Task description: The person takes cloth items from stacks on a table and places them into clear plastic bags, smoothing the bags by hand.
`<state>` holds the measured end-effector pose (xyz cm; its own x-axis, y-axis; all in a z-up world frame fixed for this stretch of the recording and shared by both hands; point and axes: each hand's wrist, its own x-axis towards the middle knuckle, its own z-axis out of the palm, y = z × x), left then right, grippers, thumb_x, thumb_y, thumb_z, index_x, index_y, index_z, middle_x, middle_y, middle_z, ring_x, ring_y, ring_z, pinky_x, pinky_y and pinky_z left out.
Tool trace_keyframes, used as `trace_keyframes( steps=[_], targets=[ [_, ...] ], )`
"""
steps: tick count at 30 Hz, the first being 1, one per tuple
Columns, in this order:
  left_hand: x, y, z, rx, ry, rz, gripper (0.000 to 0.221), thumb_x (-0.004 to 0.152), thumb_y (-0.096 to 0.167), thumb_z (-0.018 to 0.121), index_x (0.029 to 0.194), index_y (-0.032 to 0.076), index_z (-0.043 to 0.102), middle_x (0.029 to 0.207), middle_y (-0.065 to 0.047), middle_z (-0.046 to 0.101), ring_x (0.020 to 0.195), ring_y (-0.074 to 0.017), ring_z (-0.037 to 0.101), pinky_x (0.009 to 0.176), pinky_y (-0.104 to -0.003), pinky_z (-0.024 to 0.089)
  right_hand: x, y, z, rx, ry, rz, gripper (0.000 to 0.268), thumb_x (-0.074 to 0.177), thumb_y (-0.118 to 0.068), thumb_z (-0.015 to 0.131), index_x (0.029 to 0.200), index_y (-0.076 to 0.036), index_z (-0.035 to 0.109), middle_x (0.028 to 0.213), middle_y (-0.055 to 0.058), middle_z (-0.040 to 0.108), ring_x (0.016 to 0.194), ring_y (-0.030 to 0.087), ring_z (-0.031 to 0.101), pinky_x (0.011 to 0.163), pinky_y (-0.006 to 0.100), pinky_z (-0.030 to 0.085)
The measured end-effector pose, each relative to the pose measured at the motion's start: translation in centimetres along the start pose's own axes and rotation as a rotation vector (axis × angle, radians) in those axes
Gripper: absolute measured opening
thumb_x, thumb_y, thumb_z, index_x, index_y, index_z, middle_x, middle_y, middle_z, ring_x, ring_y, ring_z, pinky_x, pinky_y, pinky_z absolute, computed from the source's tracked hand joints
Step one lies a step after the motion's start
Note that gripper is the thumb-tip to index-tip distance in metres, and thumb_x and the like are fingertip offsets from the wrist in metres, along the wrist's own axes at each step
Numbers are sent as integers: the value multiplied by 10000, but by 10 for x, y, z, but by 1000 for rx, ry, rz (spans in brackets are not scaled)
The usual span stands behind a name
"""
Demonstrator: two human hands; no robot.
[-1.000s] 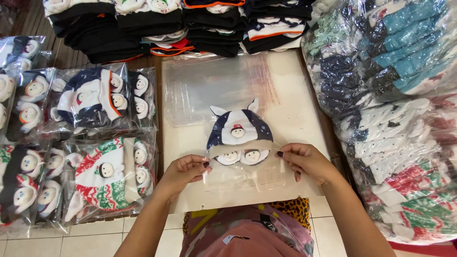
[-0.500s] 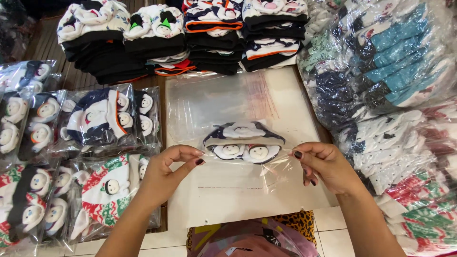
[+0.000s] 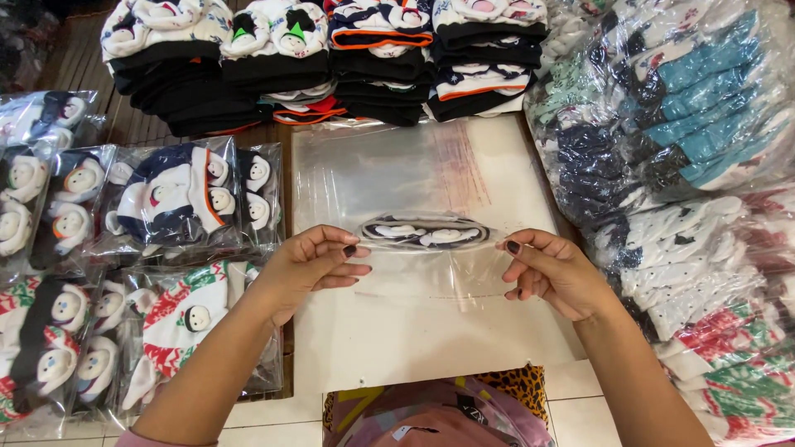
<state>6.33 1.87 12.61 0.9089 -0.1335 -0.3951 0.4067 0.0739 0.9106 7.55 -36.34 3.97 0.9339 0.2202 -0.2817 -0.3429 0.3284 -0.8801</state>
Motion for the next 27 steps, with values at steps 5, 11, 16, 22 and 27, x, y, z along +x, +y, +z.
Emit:
trace_keyframes(
  steps=[5,11,16,22,27],
  targets=[
    [8,-11,-1,25,8,172,229,894,10,719,1116,-30,683,997,-159,759,894,-219,775,801,-320,636,-2,-5,18,31,55,-45,168,964,-52,628,1087,56,667,975,294,768,789,335,769,729,516,643],
    [-4,-38,6,461,145,600,142,880,6,726,1007,51,768,1007,-131,815,1009,-231,760,868,-361,626,6,37,-15,-98,65,-290,116,907,40,658,1007,96,675,1010,342,752,902,425,768,856,589,613],
    [-14,-101,21,512,202,546,127,879,13,709,974,61,778,1025,-152,821,1048,-295,762,902,-416,618,-11,57,-17,-175,90,-192,99,874,78,682,964,115,700,965,314,775,882,392,779,841,562,626],
    [-22,-145,16,22,32,392,322,828,-186,552,1069,8,640,1332,-140,642,1204,-231,648,995,-330,522,-31,43,-6,-383,114,193,107,907,82,662,1001,108,708,929,284,814,910,328,811,809,365,652],
    [-14,-142,15,-171,146,20,589,857,-104,607,1412,37,473,1426,-134,581,1057,-207,643,935,-311,539,-20,54,-6,-337,231,195,113,970,-29,648,983,76,685,803,292,773,729,344,781,626,381,632]
  ],
)
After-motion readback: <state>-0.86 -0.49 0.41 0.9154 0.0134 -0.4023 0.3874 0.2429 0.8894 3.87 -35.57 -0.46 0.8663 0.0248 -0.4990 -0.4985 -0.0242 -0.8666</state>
